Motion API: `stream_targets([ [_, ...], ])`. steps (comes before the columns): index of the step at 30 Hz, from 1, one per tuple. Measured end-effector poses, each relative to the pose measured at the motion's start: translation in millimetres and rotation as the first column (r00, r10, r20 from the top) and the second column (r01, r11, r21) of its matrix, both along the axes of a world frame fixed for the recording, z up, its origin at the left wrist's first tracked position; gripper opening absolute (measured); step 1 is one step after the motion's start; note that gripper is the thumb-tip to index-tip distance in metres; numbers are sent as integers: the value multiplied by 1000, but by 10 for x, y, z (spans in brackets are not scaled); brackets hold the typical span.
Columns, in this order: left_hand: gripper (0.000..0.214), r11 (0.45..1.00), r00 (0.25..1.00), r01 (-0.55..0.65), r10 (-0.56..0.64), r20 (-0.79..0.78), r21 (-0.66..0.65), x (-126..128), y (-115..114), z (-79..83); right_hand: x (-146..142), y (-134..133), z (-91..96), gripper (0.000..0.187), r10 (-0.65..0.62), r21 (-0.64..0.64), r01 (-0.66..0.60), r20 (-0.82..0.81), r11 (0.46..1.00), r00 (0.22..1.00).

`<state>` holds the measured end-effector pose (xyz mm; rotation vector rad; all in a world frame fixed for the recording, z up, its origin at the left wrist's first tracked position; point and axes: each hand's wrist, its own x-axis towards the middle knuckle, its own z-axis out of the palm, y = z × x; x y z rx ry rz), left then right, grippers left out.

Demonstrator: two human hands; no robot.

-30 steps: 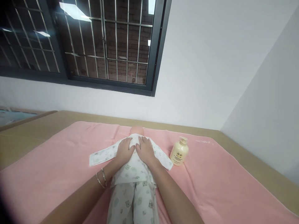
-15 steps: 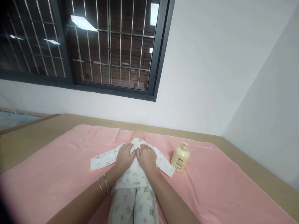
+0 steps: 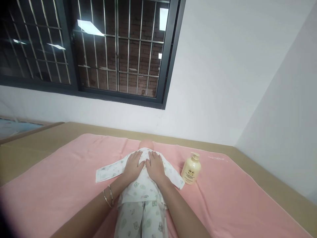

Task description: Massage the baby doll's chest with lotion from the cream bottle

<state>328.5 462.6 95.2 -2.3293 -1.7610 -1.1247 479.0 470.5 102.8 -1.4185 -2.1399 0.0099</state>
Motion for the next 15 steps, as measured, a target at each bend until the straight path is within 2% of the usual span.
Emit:
stream_targets([
  [7,39,999,997,10,-12,70,34,4,-61,43,-6,-36,19,43,14,19,-14,-6,1000,1000],
  [15,26,997,998,-34,30,62,68,29,-131,109,-68,-180,164,40,-99,61,92,125,994,987],
])
